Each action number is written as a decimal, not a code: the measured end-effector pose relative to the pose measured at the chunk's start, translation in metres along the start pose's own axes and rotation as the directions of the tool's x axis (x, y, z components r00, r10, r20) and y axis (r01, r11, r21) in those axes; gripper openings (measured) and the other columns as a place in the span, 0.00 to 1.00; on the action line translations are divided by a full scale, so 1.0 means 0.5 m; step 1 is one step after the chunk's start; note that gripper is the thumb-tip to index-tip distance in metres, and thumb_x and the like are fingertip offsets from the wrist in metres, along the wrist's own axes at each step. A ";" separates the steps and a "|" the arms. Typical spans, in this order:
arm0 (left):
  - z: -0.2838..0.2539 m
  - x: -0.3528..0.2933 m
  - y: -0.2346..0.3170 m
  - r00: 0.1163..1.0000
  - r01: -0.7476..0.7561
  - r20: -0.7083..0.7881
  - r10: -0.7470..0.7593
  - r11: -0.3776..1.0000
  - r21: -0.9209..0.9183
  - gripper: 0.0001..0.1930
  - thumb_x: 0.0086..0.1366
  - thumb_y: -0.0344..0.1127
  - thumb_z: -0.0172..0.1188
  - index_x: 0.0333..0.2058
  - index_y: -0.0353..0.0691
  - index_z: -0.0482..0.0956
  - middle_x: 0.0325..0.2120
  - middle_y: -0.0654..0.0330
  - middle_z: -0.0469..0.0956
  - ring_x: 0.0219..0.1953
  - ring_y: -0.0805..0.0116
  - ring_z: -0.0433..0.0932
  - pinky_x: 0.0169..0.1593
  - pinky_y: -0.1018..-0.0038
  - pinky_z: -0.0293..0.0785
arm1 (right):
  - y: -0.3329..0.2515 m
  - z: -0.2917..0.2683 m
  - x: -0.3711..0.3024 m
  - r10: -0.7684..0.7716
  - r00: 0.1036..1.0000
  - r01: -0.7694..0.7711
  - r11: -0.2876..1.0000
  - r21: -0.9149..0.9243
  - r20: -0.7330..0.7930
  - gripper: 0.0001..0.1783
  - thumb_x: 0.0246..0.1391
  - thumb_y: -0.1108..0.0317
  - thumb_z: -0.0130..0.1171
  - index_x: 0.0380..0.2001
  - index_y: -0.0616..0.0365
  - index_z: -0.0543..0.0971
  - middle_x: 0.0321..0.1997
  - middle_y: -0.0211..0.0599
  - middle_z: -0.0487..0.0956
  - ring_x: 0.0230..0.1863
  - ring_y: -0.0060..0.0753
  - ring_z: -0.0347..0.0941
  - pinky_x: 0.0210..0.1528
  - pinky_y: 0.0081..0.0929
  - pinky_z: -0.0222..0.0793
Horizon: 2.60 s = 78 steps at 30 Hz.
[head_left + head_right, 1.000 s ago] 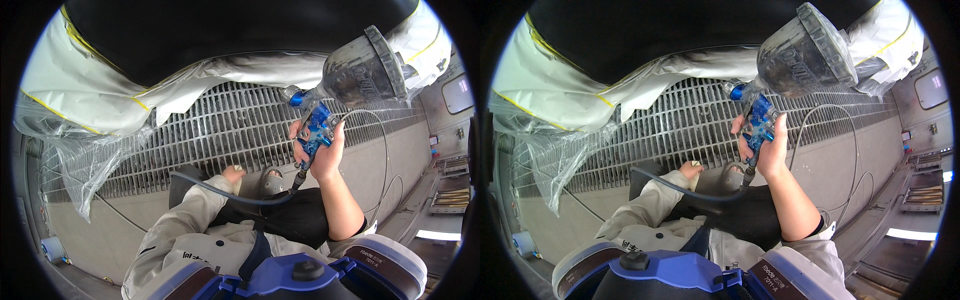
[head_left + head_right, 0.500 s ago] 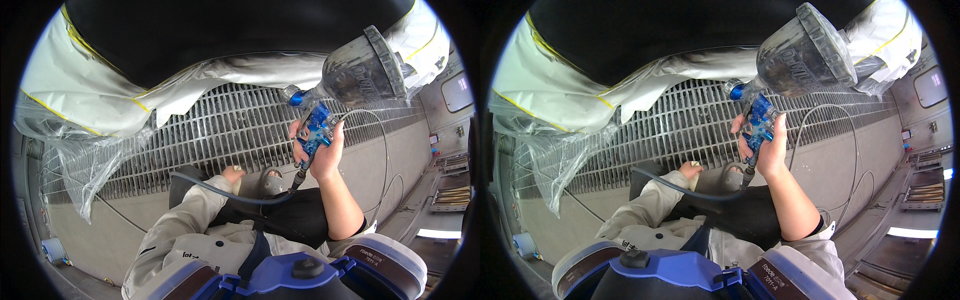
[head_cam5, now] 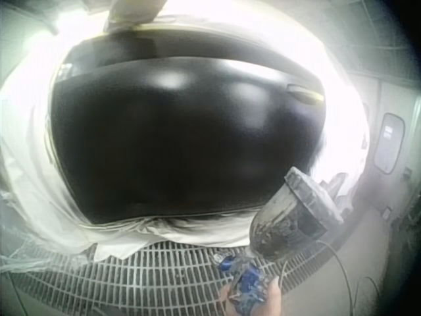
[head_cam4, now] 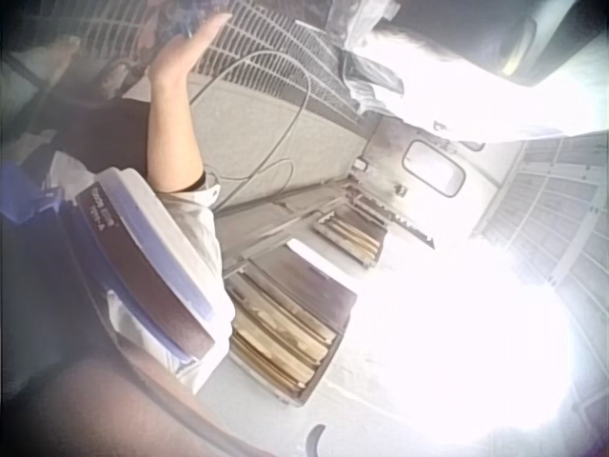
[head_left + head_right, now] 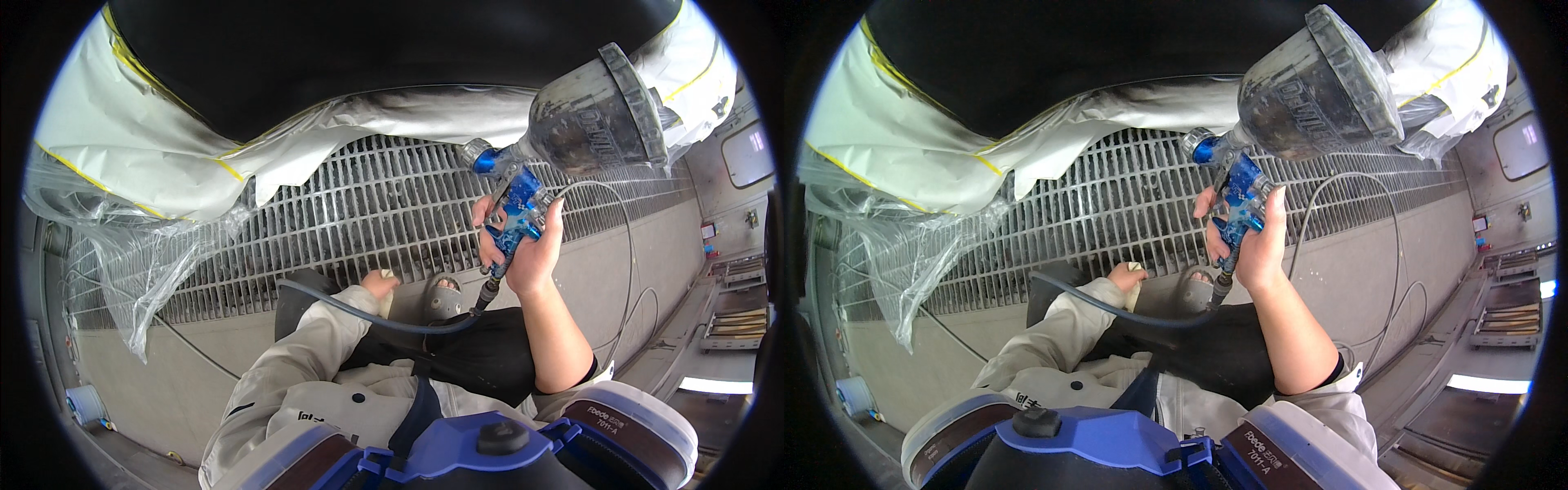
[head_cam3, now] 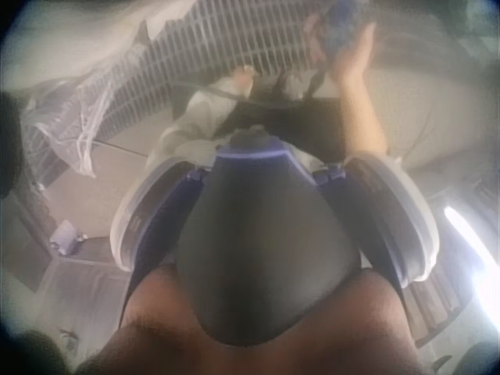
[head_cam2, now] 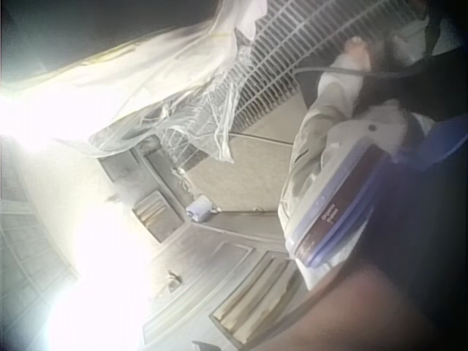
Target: The person uses a spray gun to apply black paint to a car door in a paint booth. The door is masked with white protective sheeting and yellow tape. The person moves the spray gun in steady horizontal passes across the door surface.
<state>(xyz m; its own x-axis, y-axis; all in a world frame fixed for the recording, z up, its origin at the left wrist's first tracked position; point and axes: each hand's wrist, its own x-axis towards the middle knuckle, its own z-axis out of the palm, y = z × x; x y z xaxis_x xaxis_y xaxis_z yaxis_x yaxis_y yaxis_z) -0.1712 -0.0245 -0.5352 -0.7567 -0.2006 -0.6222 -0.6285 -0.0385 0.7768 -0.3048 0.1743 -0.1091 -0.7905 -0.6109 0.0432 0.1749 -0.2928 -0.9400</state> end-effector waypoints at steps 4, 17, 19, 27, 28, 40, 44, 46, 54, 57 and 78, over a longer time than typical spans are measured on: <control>-0.001 -0.015 0.018 1.000 -0.008 -0.013 0.009 1.000 0.009 0.21 0.54 0.41 0.73 0.41 0.29 0.86 0.35 0.48 0.88 0.37 0.55 0.87 0.44 0.62 0.81 | 0.002 0.000 0.000 0.004 1.000 -0.004 1.000 0.015 -0.017 0.57 0.66 0.19 0.22 0.45 0.71 0.73 0.39 0.44 0.78 0.14 0.21 0.62 0.18 0.24 0.66; -0.003 0.015 -0.011 1.000 0.022 0.017 -0.022 0.999 0.036 0.25 0.54 0.43 0.74 0.44 0.28 0.85 0.38 0.45 0.88 0.41 0.51 0.88 0.48 0.61 0.82 | 0.004 -0.003 0.006 0.015 1.000 -0.015 1.000 -0.012 -0.015 0.57 0.65 0.18 0.21 0.44 0.70 0.73 0.39 0.44 0.78 0.15 0.21 0.62 0.19 0.24 0.66; -0.002 0.017 -0.009 1.000 0.014 -0.004 -0.014 0.999 0.044 0.25 0.54 0.43 0.74 0.44 0.28 0.85 0.38 0.45 0.88 0.41 0.52 0.88 0.47 0.61 0.81 | 0.003 -0.001 0.006 0.016 0.999 -0.017 1.000 -0.019 -0.033 0.57 0.65 0.18 0.21 0.43 0.70 0.74 0.40 0.43 0.78 0.15 0.21 0.62 0.19 0.24 0.66; 0.008 -0.012 0.011 0.999 -0.042 -0.035 0.040 0.998 -0.057 0.08 0.61 0.35 0.69 0.32 0.36 0.86 0.24 0.58 0.84 0.27 0.65 0.82 0.34 0.65 0.77 | 0.005 0.003 0.008 0.012 1.000 -0.012 1.000 -0.019 -0.019 0.56 0.66 0.19 0.21 0.43 0.69 0.73 0.40 0.44 0.78 0.14 0.21 0.62 0.18 0.24 0.66; 0.008 -0.015 0.014 0.999 -0.045 -0.031 0.043 0.998 -0.051 0.08 0.61 0.35 0.68 0.32 0.36 0.86 0.24 0.58 0.84 0.27 0.65 0.82 0.34 0.65 0.77 | 0.005 0.004 0.008 0.012 1.000 -0.013 1.000 -0.024 -0.016 0.56 0.66 0.19 0.21 0.43 0.69 0.73 0.40 0.44 0.78 0.14 0.21 0.62 0.18 0.24 0.66; 0.005 -0.043 0.053 0.999 -0.015 0.049 0.017 0.998 -0.054 0.14 0.58 0.38 0.70 0.37 0.34 0.87 0.31 0.54 0.87 0.33 0.60 0.85 0.40 0.63 0.79 | 0.008 0.002 0.006 0.043 0.998 -0.044 0.999 -0.026 -0.040 0.59 0.64 0.17 0.20 0.42 0.70 0.74 0.39 0.43 0.79 0.14 0.21 0.62 0.19 0.24 0.66; 0.007 -0.061 0.075 0.998 -0.021 0.052 0.025 0.997 -0.079 0.10 0.59 0.36 0.69 0.36 0.35 0.87 0.29 0.56 0.86 0.31 0.64 0.83 0.37 0.65 0.78 | 0.007 0.000 0.001 0.048 0.997 -0.050 0.998 -0.031 -0.053 0.59 0.64 0.16 0.20 0.41 0.71 0.75 0.39 0.42 0.79 0.14 0.21 0.62 0.19 0.24 0.66; 0.006 -0.063 0.079 0.998 -0.018 0.057 0.023 0.996 -0.087 0.10 0.59 0.35 0.69 0.35 0.35 0.87 0.29 0.56 0.86 0.31 0.63 0.83 0.37 0.65 0.78 | 0.007 0.001 -0.003 0.055 0.995 -0.056 0.998 -0.014 -0.081 0.60 0.64 0.16 0.19 0.40 0.71 0.75 0.38 0.42 0.79 0.14 0.21 0.62 0.20 0.24 0.66; 0.000 -0.048 0.060 0.997 -0.058 0.049 0.060 0.997 -0.045 0.09 0.63 0.37 0.67 0.32 0.37 0.87 0.24 0.59 0.84 0.28 0.66 0.83 0.35 0.66 0.77 | 0.001 0.004 -0.005 0.027 0.998 -0.027 1.000 0.002 -0.065 0.57 0.65 0.18 0.21 0.44 0.69 0.75 0.39 0.44 0.78 0.15 0.21 0.62 0.19 0.24 0.66; 0.003 -0.041 0.051 0.997 -0.064 0.033 0.065 0.997 -0.040 0.08 0.63 0.36 0.67 0.32 0.37 0.87 0.24 0.60 0.84 0.27 0.66 0.82 0.35 0.66 0.77 | 0.002 0.002 -0.003 0.011 0.999 -0.011 1.000 -0.013 -0.042 0.56 0.66 0.19 0.22 0.45 0.68 0.74 0.39 0.45 0.78 0.15 0.21 0.62 0.19 0.24 0.66; 0.007 -0.003 -0.006 1.000 0.008 0.018 -0.009 1.000 0.013 0.20 0.55 0.42 0.72 0.41 0.32 0.87 0.35 0.50 0.88 0.38 0.56 0.87 0.45 0.62 0.81 | 0.003 0.004 0.003 0.022 0.999 -0.023 1.000 -0.004 -0.041 0.52 0.67 0.20 0.21 0.40 0.65 0.72 0.40 0.47 0.78 0.14 0.22 0.62 0.18 0.24 0.65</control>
<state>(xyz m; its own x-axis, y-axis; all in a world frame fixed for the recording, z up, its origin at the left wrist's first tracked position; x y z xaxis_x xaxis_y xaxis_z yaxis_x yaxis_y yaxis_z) -0.1690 -0.0207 -0.5368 -0.7544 -0.1824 -0.6305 -0.6372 -0.0271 0.7702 -0.3045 0.1713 -0.1099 -0.8097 -0.5867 0.0083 0.1906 -0.2764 -0.9420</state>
